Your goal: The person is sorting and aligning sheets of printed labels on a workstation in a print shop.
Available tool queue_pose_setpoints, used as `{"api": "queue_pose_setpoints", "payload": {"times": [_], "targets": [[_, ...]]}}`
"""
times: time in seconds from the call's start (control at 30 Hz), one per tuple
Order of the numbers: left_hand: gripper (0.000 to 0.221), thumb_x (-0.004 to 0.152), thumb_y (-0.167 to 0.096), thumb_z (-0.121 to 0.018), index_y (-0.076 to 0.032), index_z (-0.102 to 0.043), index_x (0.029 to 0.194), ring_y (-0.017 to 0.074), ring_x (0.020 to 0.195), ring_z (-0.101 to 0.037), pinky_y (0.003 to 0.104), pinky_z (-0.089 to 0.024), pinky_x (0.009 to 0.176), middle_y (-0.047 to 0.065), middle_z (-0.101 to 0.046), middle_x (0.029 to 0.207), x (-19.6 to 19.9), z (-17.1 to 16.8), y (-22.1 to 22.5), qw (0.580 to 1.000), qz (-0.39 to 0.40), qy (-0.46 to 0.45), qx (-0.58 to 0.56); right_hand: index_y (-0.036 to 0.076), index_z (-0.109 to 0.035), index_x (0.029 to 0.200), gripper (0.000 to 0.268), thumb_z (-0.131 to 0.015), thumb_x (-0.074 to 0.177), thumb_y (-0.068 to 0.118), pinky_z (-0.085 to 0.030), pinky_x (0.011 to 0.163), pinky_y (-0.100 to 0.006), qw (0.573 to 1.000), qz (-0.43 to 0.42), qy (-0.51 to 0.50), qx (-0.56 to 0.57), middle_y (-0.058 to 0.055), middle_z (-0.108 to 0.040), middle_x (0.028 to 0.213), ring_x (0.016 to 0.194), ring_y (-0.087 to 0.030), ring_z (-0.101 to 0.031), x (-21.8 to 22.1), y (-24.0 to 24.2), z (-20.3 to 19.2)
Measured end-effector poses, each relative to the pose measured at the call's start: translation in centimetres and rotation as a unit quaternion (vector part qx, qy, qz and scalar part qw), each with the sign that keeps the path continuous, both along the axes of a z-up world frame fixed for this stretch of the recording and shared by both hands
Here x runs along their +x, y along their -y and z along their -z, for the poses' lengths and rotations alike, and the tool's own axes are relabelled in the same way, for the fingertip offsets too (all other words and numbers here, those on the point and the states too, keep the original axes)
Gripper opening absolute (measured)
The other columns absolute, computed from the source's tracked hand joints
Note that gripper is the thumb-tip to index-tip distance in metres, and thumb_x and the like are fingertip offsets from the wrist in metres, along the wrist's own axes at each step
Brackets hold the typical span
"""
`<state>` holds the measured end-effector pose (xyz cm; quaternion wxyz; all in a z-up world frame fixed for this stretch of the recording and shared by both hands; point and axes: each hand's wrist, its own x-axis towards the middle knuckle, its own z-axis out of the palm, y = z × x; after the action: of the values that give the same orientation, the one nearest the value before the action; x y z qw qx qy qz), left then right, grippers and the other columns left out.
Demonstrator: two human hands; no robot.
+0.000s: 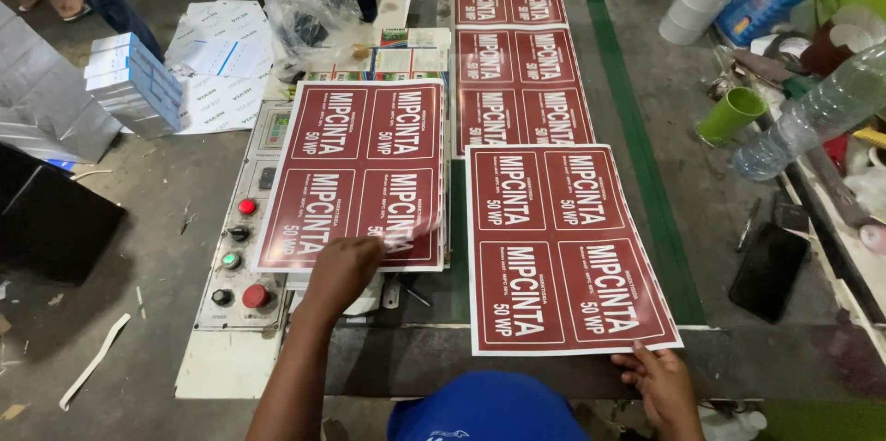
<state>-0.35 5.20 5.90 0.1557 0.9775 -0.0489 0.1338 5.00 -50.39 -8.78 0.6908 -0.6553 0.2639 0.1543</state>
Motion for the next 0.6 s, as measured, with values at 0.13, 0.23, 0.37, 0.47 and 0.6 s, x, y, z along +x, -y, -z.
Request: {"api": "queue_pose_setpoints", "payload": {"times": [0.13, 0.23, 0.37, 0.47, 0.6], "targets": [[0.017, 0.093, -0.020, -0.073, -0.006, -0.078, 0.100, 0.0290, 0.088, -0.076, 0.043, -0.060, 0.079, 0.013, -0.079, 0.103, -1.0, -3.6, 1.9, 0.988, -0.063, 0.135, -0.031, 0.003, -0.060, 0.132, 0.035, -0.061, 0.101, 0.020, -0.052, 0.065, -0.038, 1.000, -0.009, -0.007, 0.009, -0.015, -0.073, 0.109, 0.088, -0.026, -0.070, -0.4, -1.4, -0.8], [0.016, 0.093, -0.019, -0.074, -0.005, -0.078, 0.100, 0.0281, 0.085, -0.077, 0.040, -0.061, 0.072, 0.012, -0.079, 0.102, -1.7, -4.7, 3.3, 0.980, -0.084, 0.175, -0.037, 0.003, -0.061, 0.131, 0.035, -0.062, 0.100, 0.021, -0.052, 0.064, -0.038, 1.000, -0.019, -0.009, 0.012, -0.014, -0.073, 0.108, 0.088, -0.026, -0.071, 0.1, -2.9, -1.0], [0.015, 0.093, -0.019, -0.074, -0.005, -0.078, 0.098, 0.0264, 0.084, -0.077, 0.038, -0.062, 0.070, 0.012, -0.079, 0.101, -1.8, -3.3, 3.9, 0.978, -0.088, 0.187, -0.038, 0.003, -0.062, 0.128, 0.035, -0.066, 0.097, 0.020, -0.052, 0.062, -0.037, 0.999, -0.032, 0.009, 0.026, -0.014, -0.074, 0.107, 0.087, -0.025, -0.071, 1.8, -4.5, 0.5], [0.016, 0.092, -0.019, -0.075, -0.005, -0.078, 0.099, 0.0267, 0.083, -0.077, 0.038, -0.062, 0.070, 0.013, -0.079, 0.101, -1.7, -2.7, 4.4, 0.977, -0.097, 0.182, -0.056, 0.001, -0.061, 0.125, 0.035, -0.067, 0.096, 0.020, -0.051, 0.060, -0.035, 0.996, -0.034, 0.063, 0.047, -0.013, -0.074, 0.107, 0.086, -0.026, -0.073, 3.7, -5.5, 0.8], [0.016, 0.092, -0.019, -0.074, -0.005, -0.078, 0.099, 0.0273, 0.081, -0.077, 0.038, -0.062, 0.070, 0.013, -0.079, 0.101, -1.7, -1.8, 4.9, 0.977, -0.101, 0.174, -0.076, -0.001, -0.058, 0.126, 0.037, -0.066, 0.099, 0.023, -0.053, 0.061, -0.035, 0.997, -0.015, 0.051, 0.061, -0.016, -0.072, 0.107, 0.087, -0.026, -0.074, 4.9, -7.8, -2.4]]}}
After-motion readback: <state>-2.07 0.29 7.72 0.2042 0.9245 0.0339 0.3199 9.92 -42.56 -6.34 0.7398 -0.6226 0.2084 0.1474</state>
